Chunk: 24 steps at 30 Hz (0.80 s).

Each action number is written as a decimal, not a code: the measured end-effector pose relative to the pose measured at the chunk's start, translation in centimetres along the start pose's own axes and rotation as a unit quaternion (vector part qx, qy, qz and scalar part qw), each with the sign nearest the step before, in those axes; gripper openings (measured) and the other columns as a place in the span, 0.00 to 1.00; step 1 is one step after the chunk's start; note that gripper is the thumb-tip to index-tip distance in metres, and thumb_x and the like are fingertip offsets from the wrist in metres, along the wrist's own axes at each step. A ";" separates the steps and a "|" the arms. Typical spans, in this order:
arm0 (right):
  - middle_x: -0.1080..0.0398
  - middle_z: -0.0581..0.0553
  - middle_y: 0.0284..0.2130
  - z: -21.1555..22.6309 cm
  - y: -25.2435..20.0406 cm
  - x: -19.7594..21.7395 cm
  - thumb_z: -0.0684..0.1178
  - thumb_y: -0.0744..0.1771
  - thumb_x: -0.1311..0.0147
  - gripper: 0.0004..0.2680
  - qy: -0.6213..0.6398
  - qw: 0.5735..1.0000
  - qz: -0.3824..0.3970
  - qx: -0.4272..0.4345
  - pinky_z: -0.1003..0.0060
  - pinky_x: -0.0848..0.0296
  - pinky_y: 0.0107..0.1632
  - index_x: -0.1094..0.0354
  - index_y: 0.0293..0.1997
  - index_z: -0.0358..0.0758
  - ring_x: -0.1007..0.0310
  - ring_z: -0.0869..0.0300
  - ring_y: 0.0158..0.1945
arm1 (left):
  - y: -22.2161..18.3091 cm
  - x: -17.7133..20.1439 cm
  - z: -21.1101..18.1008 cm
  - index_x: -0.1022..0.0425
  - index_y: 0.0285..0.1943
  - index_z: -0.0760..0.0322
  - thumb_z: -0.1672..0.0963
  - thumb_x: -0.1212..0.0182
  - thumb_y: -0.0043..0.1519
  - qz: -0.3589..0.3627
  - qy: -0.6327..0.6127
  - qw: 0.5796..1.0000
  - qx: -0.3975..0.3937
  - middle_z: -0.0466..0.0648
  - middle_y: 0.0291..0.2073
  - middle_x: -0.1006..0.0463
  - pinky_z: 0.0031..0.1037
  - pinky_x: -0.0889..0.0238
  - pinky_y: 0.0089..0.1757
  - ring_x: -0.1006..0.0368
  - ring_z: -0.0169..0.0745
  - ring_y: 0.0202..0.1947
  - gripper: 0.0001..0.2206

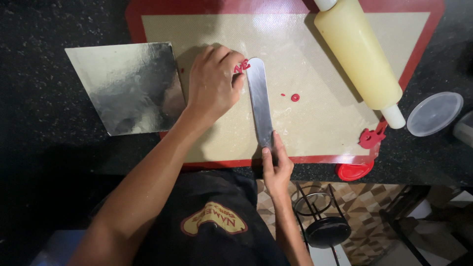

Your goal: The person uses a small plunger cutter to press letters out of red fondant on a silicone mat, places the cut letters into a plastic tray, then arranges the letters spelling a word on a square metal board and carries the board across the kitchen.

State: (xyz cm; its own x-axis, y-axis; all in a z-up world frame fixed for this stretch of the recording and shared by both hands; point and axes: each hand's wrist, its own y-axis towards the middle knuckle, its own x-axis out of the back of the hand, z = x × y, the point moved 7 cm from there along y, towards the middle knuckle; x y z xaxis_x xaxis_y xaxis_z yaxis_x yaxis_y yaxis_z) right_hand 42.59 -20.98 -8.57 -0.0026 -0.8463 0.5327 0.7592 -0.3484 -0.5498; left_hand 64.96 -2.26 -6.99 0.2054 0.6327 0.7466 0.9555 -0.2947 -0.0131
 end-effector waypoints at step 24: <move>0.30 0.52 0.32 0.4 1.4 -0.2 0.40 0.69 0.45 0.20 0.113 0.990 0.085 0.021 0.74 0.34 0.32 0.38 0.71 0.37 0.36 0.70 0.29 | -4.4 9.6 3.5 0.24 0.54 0.67 0.58 0.28 0.59 -0.066 -0.096 0.993 0.005 0.54 0.51 0.25 0.42 0.32 0.55 0.28 0.55 0.54 0.16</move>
State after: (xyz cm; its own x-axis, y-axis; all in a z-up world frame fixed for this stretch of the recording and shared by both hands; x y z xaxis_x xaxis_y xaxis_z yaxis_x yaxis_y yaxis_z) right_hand 43.86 -21.11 -9.20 -0.0155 -0.9615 0.2743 0.7871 -0.1809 -0.5897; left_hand 63.49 7.60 -2.11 0.1139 0.7901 0.6023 0.9786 -0.1939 0.0692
